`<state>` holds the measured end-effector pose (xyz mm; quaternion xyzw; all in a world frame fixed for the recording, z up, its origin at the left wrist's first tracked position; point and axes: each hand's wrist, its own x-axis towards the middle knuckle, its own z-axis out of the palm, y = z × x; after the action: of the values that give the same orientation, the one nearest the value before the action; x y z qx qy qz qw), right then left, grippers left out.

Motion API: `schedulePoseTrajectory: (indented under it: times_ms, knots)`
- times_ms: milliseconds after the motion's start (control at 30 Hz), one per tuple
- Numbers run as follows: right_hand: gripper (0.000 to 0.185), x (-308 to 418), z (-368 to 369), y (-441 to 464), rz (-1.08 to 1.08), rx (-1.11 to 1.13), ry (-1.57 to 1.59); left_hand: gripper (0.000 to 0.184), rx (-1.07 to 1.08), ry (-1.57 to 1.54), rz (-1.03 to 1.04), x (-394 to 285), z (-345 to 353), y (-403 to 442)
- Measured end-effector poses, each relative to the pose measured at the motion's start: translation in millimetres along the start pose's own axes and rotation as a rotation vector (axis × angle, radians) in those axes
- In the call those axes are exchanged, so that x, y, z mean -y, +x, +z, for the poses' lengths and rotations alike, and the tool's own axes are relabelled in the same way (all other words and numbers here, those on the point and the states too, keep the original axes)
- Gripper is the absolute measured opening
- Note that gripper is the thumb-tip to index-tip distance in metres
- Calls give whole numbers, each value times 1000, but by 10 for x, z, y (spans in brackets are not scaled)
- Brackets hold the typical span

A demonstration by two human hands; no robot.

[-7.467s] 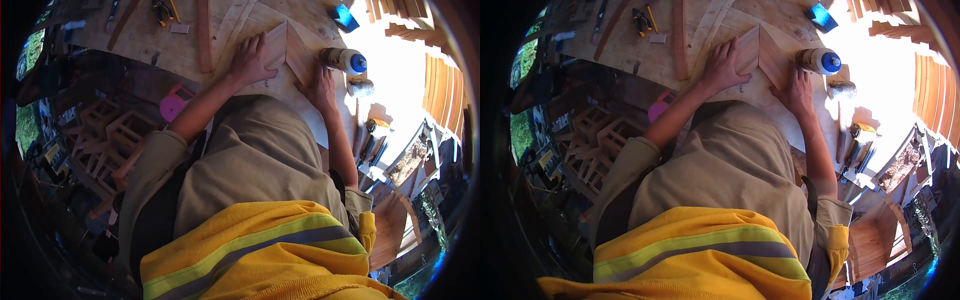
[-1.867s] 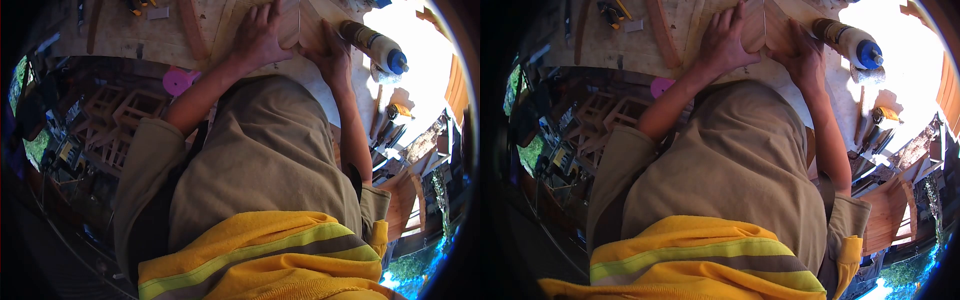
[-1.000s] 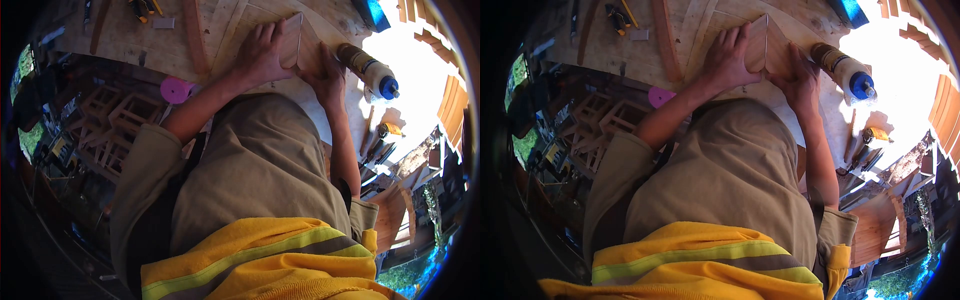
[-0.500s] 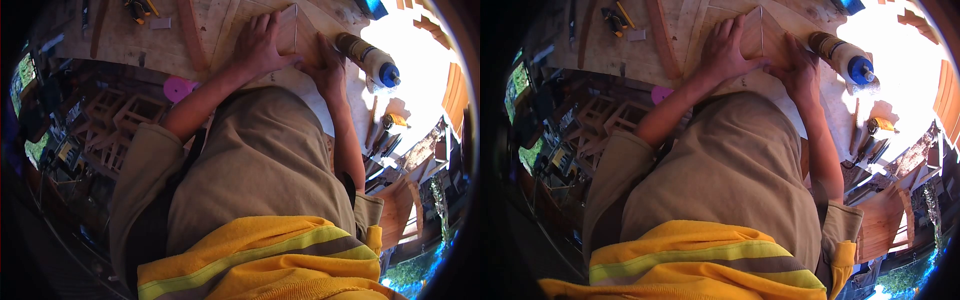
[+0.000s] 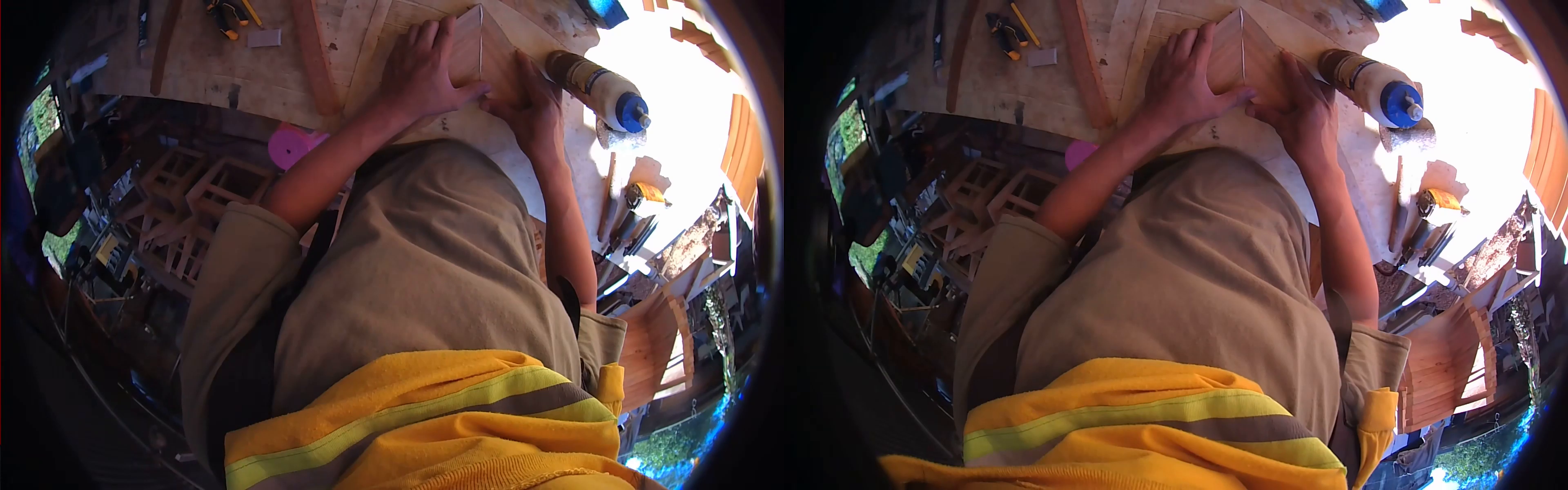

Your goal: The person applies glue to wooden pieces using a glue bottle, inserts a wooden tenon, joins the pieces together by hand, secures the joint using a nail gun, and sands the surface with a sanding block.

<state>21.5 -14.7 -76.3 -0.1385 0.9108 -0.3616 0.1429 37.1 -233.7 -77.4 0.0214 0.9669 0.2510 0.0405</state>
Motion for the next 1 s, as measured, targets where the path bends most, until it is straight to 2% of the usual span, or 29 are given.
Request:
schedulePoseTrajectory:
  times_ms: [100,367,400,500,533,600,667,700,767,800,867,900,967,1000]
  knots:
    - [98,-16,-1,4,-5,14,44,111,-16,-7,14,12,8,-5]
    - [93,49,-27,-41,-19,-51,-78,109,-47,14,71,25,47,14]
    - [90,20,-25,-76,-91,-116,-104,108,-49,39,55,20,54,12]
    - [84,156,-230,-299,-50,-264,-168,106,-39,49,56,-2,27,8]
    - [74,93,-320,-424,1,-276,-83,106,-36,38,70,2,28,8]
    - [47,-54,-557,-671,32,-475,-7,106,-23,83,50,-2,36,10]
    - [35,-349,-830,-978,330,-680,-86,106,-13,62,45,-27,2,7]
    - [42,-758,-987,-1199,371,-751,-83,106,3,58,30,-46,-9,10]
    - [60,-1419,-1245,-1570,575,-766,-548,106,-16,65,53,-64,28,20]
    - [71,-1758,-1322,-1784,682,-676,-617,106,-32,84,62,-32,9,4]
    - [86,-2153,-1416,-1986,900,-491,-492,106,-26,89,53,-13,-15,-6]
    - [91,-2240,-1451,-2000,1011,-399,-308,106,-17,58,60,-10,-11,0]
    - [92,-2596,-1386,-2065,895,-487,-299,106,-23,75,44,1,2,-1]
    - [90,-2550,-1404,-2019,928,-482,-276,106,-19,62,55,9,11,3]
